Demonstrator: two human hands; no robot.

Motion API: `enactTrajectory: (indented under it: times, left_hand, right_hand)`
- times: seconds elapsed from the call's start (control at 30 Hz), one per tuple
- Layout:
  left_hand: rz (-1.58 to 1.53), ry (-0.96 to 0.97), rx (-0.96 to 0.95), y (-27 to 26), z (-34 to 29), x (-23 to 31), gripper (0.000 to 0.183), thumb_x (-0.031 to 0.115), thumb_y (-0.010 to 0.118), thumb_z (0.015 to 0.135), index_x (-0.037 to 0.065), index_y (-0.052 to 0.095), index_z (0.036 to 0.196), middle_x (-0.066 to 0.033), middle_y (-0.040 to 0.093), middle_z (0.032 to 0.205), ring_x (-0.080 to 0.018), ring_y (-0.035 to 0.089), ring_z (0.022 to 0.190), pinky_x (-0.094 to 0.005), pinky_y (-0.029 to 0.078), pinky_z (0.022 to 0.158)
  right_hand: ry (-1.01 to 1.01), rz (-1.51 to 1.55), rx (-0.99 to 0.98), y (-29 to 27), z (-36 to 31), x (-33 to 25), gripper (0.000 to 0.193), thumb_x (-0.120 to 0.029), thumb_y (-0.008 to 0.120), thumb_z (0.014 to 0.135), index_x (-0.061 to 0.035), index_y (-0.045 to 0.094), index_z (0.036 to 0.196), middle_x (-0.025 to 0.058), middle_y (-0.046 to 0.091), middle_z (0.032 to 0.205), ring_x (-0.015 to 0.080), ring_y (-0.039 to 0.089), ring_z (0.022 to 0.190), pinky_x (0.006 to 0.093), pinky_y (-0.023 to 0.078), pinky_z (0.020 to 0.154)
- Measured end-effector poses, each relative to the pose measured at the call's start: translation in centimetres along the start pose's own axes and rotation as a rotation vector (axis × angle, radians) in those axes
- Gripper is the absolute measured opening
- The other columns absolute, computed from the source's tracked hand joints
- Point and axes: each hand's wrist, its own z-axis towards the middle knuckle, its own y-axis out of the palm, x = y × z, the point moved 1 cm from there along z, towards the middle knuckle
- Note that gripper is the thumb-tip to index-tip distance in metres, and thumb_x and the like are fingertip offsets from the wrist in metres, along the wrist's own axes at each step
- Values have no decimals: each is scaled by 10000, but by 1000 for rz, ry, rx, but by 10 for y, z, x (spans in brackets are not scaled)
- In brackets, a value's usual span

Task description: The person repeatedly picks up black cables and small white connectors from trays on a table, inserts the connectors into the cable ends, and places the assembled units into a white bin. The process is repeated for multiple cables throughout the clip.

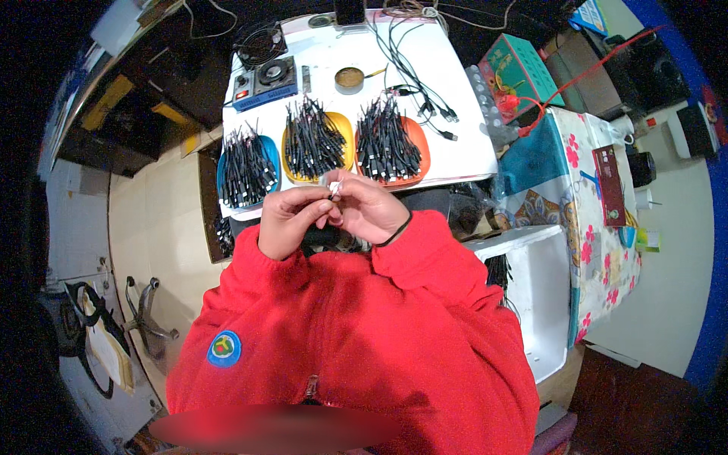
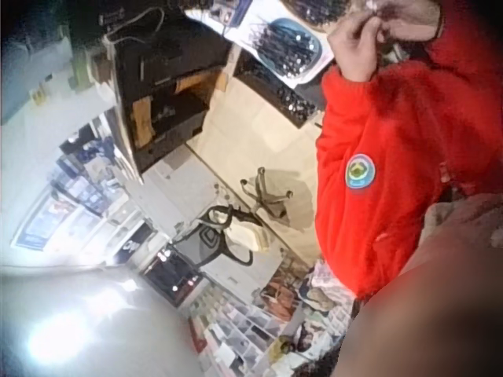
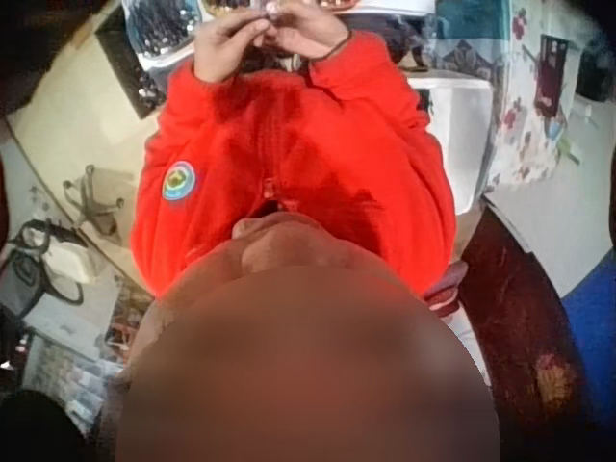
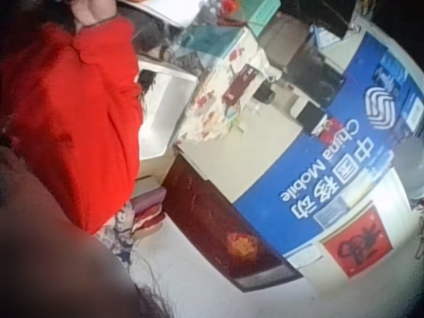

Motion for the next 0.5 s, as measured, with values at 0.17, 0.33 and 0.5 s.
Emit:
enactTrajectory:
  times: [0.17, 0.33, 0.5]
  left_hand:
    - [-167, -88, 89, -4, 9, -12, 147, 9, 600, 888, -45, 648, 1016, -99, 676, 807, -75, 553, 640, -204, 450, 578]
    - [-251, -151, 120, -2, 18, -20, 139, 10, 596, 891, -42, 651, 1008, -104, 677, 807, -91, 564, 621, -200, 450, 572]
    - [-232, -131, 167, -1, 20, -25, 142, 14, 588, 898, -52, 637, 1014, -134, 686, 841, -116, 607, 658, -215, 476, 597]
  right_hand:
    - [-343, -866, 345, -39, -8, -45, 178, -113, 548, 904, -6, 609, 1032, 64, 640, 800, 154, 587, 679, 267, 474, 629]
    - [-303, -1907, 1151, -85, 8, -98, 210, -250, 620, 800, -68, 711, 853, 150, 682, 795, 337, 658, 738, 426, 525, 676]
    - [-205, -2008, 1215, -99, 22, -94, 158, -247, 635, 792, -113, 709, 830, 132, 684, 798, 329, 663, 757, 432, 527, 671]
